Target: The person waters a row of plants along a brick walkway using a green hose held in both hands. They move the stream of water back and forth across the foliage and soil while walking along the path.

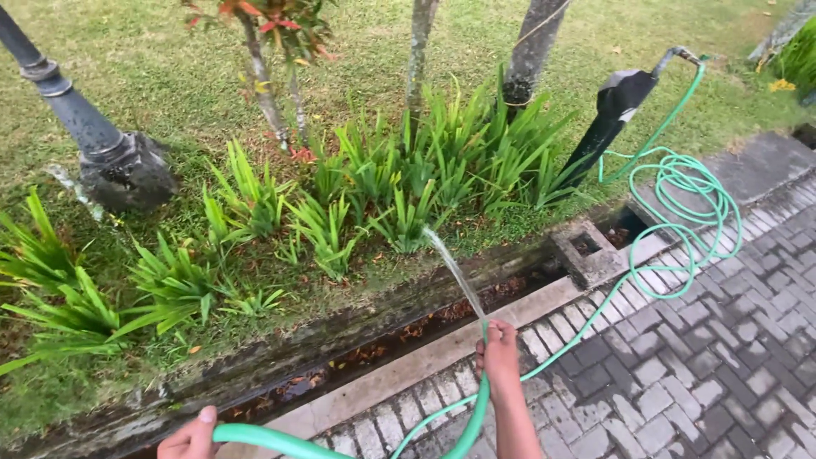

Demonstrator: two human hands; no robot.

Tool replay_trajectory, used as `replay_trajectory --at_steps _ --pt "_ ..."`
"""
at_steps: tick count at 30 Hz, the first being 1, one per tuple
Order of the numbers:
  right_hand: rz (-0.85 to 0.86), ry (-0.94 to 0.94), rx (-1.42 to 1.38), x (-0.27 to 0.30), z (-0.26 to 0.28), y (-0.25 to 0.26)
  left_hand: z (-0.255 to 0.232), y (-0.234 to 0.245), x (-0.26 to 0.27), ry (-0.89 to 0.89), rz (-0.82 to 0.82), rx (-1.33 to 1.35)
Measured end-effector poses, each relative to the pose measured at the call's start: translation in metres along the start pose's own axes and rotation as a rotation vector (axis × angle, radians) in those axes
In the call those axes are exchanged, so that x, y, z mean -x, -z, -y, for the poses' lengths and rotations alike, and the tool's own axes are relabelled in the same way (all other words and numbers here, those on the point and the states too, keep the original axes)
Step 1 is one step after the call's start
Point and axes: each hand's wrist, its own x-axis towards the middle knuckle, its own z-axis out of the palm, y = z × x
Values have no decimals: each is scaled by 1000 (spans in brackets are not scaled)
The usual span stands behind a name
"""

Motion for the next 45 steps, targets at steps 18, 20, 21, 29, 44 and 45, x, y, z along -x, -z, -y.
replay_trajectory --at_steps 18,20,21,29,44,45 --pt "-113 87 -106 -95 44 187 -54 -180 81 -129 116 7" --pt "-141 103 -138 -102 47 204 -71 -199 90 -95 132 3" --pt "-157 97 -125 -104 52 211 -78 -210 93 -82 160 13" --pt "-238 195 -80 -139 63 262 -125 -292 110 -25 315 -40" --pt "-242 122 70 -223 116 305 -138 -476 91 -18 397 -52" --pt "-244 110 33 -226 123 303 -144 -481 93 -30 411 -44"
